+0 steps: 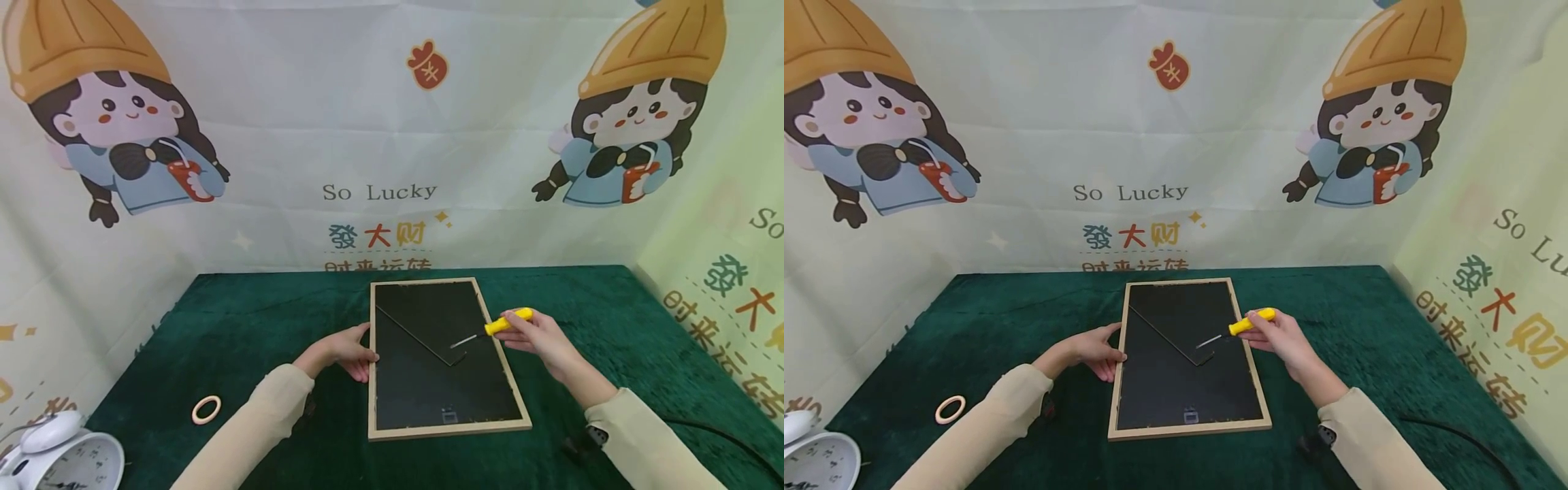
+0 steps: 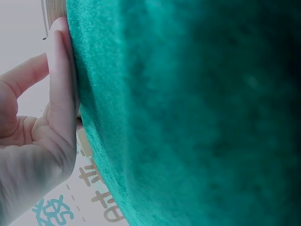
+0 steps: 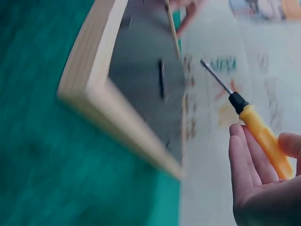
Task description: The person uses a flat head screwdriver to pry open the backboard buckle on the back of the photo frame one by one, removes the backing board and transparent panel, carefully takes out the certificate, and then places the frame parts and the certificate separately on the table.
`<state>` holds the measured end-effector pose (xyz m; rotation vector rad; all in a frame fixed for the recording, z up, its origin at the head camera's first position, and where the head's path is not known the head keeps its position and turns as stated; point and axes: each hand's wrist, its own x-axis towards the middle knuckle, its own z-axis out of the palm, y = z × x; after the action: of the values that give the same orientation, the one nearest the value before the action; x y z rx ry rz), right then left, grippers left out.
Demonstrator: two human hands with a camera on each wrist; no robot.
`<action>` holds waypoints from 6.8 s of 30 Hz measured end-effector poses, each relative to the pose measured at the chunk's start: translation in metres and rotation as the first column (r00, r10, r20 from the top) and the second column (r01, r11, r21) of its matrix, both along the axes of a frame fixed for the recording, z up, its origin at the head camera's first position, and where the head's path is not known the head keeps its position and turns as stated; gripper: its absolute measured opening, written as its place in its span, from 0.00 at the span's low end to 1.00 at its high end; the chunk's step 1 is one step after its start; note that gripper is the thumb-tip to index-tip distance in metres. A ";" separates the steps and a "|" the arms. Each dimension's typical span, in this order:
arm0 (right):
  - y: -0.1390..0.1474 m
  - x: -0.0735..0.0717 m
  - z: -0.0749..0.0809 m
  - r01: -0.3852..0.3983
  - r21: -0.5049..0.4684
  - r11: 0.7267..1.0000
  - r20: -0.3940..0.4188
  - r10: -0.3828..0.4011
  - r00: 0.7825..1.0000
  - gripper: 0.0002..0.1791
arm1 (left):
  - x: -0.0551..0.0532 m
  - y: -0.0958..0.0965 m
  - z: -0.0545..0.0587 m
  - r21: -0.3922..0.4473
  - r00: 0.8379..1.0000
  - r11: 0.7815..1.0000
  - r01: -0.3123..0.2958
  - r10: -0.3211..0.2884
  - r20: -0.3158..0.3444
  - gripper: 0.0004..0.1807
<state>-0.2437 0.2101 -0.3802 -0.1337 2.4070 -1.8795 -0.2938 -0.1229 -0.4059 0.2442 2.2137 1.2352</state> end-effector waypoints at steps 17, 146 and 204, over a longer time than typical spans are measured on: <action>0.015 -0.015 -0.030 0.110 -0.216 0.970 0.301 -0.041 0.953 0.24 | 0.009 0.003 0.001 -0.007 0.996 1.000 0.004 -0.004 -0.084 0.32; 0.056 -0.013 -0.028 0.082 -0.086 0.993 0.210 -0.062 0.976 0.31 | 0.092 -0.055 0.009 0.076 0.939 0.937 0.342 -0.343 0.008 0.41; 0.037 -0.020 -0.060 0.123 0.040 0.992 0.063 -0.125 0.990 0.33 | 0.055 -0.084 0.031 -0.113 0.924 0.977 0.180 -0.208 -0.322 0.23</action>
<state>-0.2633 0.2474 -0.4401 0.0809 2.4568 -1.8568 -0.2392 -0.2066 -0.3750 0.6673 2.4459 1.0535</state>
